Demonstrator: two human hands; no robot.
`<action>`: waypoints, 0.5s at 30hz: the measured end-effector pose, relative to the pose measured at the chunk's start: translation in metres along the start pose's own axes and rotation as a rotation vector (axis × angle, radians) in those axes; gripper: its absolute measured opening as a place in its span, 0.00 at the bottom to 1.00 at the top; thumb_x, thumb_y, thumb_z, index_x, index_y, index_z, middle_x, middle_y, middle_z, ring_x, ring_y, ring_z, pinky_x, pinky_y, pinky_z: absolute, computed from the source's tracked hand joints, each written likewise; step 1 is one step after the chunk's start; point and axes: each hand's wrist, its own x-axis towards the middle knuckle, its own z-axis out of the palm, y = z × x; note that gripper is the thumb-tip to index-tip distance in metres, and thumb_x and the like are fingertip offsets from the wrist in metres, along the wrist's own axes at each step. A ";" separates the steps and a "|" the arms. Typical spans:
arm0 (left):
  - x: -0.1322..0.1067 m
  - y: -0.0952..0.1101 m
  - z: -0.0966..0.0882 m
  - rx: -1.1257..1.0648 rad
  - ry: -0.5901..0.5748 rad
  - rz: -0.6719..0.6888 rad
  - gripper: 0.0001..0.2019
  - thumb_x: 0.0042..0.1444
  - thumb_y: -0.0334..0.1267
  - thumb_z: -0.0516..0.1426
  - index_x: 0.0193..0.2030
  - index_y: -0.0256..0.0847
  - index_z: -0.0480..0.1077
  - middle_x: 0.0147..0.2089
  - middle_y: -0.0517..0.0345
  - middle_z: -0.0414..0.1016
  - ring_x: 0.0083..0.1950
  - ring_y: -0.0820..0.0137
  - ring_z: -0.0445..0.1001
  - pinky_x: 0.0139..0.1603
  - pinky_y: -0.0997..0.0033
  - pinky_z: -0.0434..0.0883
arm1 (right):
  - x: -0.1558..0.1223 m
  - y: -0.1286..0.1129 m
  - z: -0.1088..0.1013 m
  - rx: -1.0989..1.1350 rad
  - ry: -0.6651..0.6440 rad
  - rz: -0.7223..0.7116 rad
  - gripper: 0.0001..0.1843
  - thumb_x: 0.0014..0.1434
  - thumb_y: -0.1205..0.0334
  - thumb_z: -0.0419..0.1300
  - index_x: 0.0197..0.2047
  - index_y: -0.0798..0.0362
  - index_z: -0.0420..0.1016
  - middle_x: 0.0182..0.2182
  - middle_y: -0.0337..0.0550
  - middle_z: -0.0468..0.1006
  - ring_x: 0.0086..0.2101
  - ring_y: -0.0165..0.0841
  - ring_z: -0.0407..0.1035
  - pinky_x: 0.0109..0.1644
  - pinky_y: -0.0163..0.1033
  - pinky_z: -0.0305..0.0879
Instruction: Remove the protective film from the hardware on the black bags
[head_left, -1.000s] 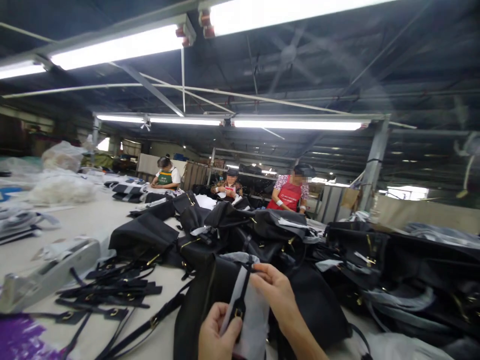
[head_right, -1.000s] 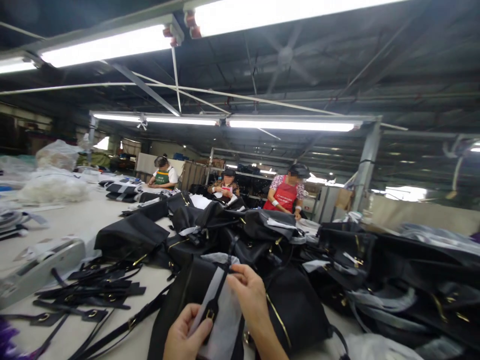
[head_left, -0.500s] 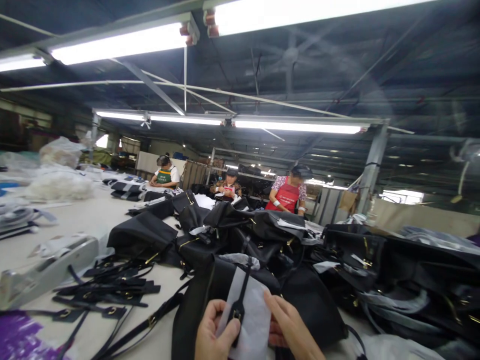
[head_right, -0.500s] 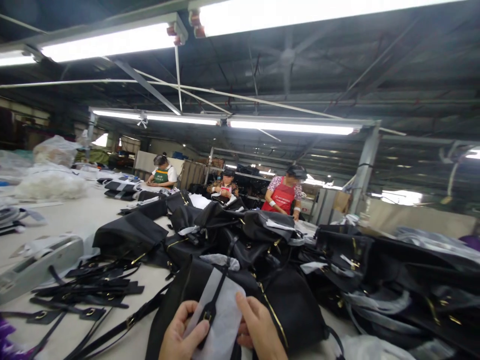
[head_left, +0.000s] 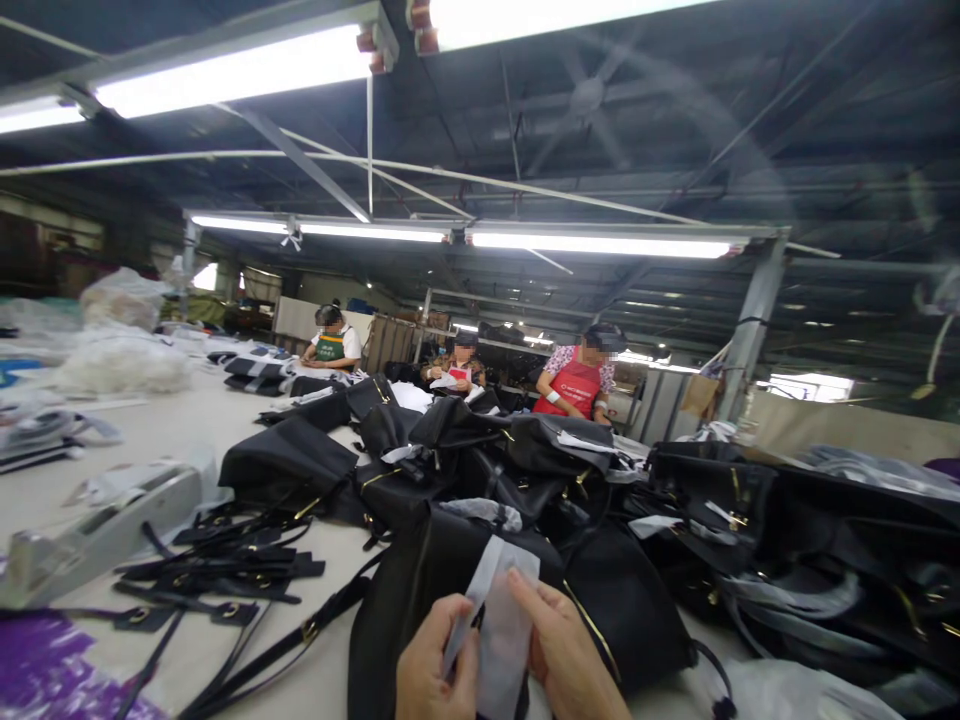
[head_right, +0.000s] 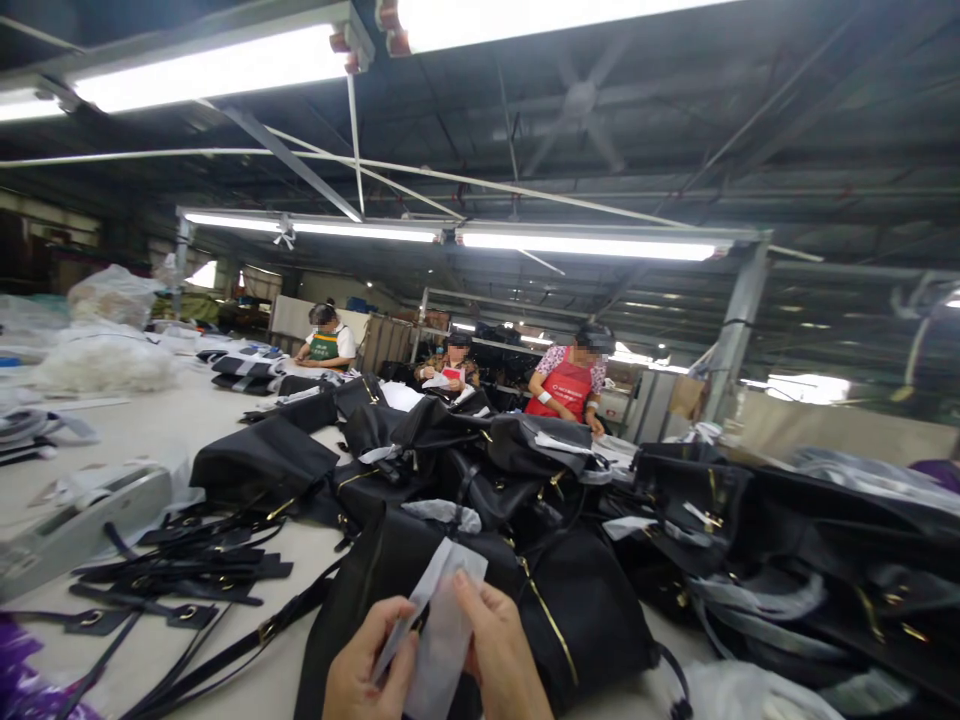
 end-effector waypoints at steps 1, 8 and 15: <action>0.000 0.000 0.000 0.007 0.008 0.013 0.08 0.51 0.43 0.61 0.36 0.44 0.76 0.33 0.54 0.80 0.34 0.63 0.77 0.39 0.73 0.71 | -0.001 0.000 0.000 -0.021 0.010 -0.007 0.23 0.44 0.41 0.71 0.29 0.54 0.79 0.20 0.38 0.76 0.21 0.30 0.67 0.27 0.33 0.64; -0.003 -0.016 0.005 0.040 -0.041 0.164 0.09 0.57 0.38 0.56 0.41 0.44 0.77 0.40 0.49 0.82 0.42 0.62 0.79 0.47 0.72 0.71 | 0.004 -0.006 0.012 -0.270 0.146 -0.135 0.25 0.41 0.43 0.72 0.35 0.56 0.80 0.28 0.44 0.81 0.30 0.41 0.74 0.34 0.40 0.69; -0.005 -0.027 0.000 0.052 -0.053 0.180 0.10 0.59 0.41 0.57 0.42 0.45 0.79 0.41 0.48 0.82 0.44 0.61 0.78 0.49 0.72 0.71 | 0.016 -0.004 0.009 -0.337 0.080 -0.170 0.21 0.45 0.46 0.68 0.31 0.57 0.80 0.25 0.43 0.80 0.28 0.38 0.71 0.30 0.37 0.67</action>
